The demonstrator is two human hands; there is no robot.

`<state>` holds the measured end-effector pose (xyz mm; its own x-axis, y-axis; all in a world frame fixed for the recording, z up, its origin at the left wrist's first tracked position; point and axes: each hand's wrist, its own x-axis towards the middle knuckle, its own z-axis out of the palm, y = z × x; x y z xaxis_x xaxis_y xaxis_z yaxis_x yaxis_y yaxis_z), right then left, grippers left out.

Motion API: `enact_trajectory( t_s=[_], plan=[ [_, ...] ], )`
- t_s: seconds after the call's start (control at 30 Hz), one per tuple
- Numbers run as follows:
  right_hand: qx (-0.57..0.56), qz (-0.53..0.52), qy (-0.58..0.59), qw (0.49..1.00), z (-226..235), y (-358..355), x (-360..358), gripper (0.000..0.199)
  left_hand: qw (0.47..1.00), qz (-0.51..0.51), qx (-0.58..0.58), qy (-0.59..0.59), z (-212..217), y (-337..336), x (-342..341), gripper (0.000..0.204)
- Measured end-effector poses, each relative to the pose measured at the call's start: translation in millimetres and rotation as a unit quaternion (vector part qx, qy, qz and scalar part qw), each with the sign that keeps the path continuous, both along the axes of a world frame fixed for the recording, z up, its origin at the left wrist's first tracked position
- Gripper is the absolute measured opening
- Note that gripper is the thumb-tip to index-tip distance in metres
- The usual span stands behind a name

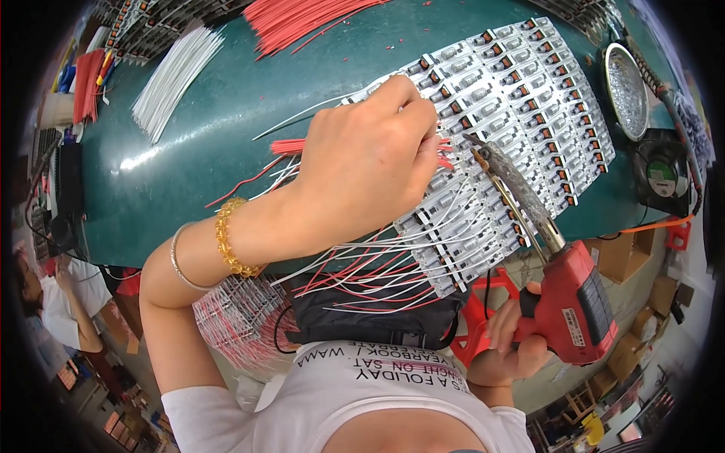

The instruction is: The person places wires onto contacts on an electronic component panel and solders them in place using a soldering iron.

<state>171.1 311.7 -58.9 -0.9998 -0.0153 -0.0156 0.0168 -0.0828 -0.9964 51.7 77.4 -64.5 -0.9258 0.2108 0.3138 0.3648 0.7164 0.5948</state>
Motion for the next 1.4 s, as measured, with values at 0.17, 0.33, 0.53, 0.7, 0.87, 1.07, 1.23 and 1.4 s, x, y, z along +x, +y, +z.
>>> enact_trajectory(
  t_s=[0.17, 0.33, 0.53, 0.7, 0.87, 1.07, 1.23, 1.4],
  plan=[
    [-0.011, 0.006, -0.001, 1.0, -0.3, 0.1, -1.8, 0.08, 1.0, -0.005, 0.004, 0.008, 2.6, -2.3, -1.4, 0.008],
    [-0.039, -0.031, -0.013, 0.999, -0.3, 2.4, 5.0, 0.082, 0.995, -0.039, 0.082, -0.037, 6.0, -2.9, 2.6, 0.009],
    [-0.022, -0.007, -0.013, 1.0, 0.8, 9.7, 8.4, 0.079, 1.0, -0.009, 0.019, -0.018, 3.5, 6.7, 8.8, 0.009],
    [-0.047, 0.007, -0.054, 0.997, 1.1, 9.8, 11.7, 0.07, 1.0, -0.007, 0.005, -0.008, 2.3, 7.4, 8.7, 0.009],
    [-0.01, 0.005, -0.027, 1.0, -0.2, 6.3, 10.0, 0.066, 1.0, -0.006, 0.004, -0.001, 2.0, 8.6, 9.2, 0.009],
    [-0.013, -0.026, -0.011, 1.0, 2.7, 1.5, 9.5, 0.078, 1.0, -0.006, 0.001, 0.003, 1.6, 8.5, 9.1, 0.009],
    [-0.007, -0.002, -0.01, 1.0, 1.3, 5.6, 6.6, 0.08, 1.0, -0.008, -0.005, 0.005, 1.7, 8.2, 9.1, 0.008],
    [-0.03, 0.006, 0.016, 0.999, -3.5, 9.9, 9.0, 0.079, 0.999, -0.029, 0.033, 0.005, 4.7, 5.1, 7.5, 0.008]
  ],
)
